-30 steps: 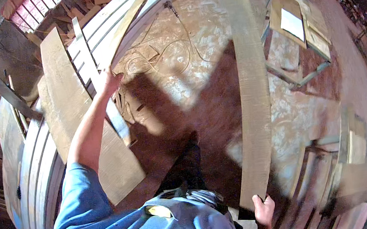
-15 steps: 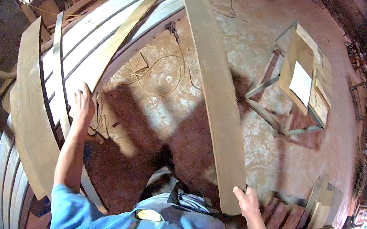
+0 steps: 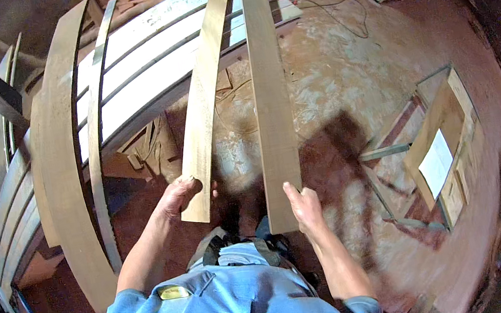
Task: The person measures and marks a large sheet of wood with a tape measure, then uses a table saw to cut it into smaller pieces. They handle the cut pieces, measure them again, and write notes on a paper.
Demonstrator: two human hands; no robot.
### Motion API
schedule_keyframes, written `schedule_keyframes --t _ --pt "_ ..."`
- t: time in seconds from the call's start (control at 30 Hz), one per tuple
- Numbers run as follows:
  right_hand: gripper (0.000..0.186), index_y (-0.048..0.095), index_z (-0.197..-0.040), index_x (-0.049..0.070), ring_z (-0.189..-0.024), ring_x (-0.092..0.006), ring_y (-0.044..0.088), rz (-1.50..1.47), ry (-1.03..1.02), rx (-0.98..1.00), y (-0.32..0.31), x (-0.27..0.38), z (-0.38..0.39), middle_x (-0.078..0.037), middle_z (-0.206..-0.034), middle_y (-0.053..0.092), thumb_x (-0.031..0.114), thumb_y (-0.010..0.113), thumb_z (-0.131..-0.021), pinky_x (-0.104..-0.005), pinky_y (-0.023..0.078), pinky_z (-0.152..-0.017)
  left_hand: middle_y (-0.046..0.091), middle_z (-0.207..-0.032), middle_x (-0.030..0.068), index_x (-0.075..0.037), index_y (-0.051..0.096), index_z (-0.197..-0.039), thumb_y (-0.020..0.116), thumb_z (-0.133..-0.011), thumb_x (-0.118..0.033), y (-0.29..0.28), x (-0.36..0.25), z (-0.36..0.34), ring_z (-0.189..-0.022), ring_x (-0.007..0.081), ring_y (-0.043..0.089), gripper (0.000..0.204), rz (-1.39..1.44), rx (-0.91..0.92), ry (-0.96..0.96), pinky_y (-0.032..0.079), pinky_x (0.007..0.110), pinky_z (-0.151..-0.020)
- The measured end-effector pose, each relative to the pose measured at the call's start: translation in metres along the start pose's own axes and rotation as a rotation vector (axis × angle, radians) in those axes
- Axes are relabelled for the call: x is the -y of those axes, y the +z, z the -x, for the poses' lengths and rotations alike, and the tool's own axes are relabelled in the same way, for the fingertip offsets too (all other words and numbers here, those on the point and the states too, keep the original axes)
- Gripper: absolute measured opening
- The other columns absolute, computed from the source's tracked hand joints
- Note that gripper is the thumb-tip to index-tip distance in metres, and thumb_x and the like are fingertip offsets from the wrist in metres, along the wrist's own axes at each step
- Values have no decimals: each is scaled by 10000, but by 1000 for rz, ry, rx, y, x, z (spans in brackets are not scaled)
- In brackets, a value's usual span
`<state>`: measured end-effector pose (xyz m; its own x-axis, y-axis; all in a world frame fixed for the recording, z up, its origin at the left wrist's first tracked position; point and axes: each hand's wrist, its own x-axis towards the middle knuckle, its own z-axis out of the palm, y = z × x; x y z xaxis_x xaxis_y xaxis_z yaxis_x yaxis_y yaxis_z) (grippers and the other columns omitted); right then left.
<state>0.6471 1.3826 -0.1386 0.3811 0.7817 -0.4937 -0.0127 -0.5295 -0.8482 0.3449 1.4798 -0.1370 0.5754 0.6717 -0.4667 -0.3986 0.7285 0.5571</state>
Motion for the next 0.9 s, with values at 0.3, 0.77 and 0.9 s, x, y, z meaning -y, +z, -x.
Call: schedule_keyframes --t 0.3,0.77,0.9 --pt "545 589 -624 -15 -584 -90 417 -31 31 169 -13 10 -66 1 -595 491 479 685 -833 -325 363 -496 493 -616 10 -135 573 -840 517 -735 -744 52 67 -48 -515 148 464 621 229 -435 -6 378 291 -447" --pt "521 638 -904 -44 -748 -133 562 166 -131 342 -32 30 -95 -73 -806 647 470 684 -834 -319 471 -675 355 -455 0 -137 475 -693 520 -696 -787 74 93 -88 -364 148 333 651 257 -353 83 262 287 -359" --pt "545 640 -954 -48 -816 -185 616 94 -211 370 -19 44 -99 -117 -868 677 477 694 -818 -346 490 -746 555 -643 32 -68 592 -821 636 -742 -664 83 76 -104 -502 151 539 603 3 -643 181 443 306 -430"
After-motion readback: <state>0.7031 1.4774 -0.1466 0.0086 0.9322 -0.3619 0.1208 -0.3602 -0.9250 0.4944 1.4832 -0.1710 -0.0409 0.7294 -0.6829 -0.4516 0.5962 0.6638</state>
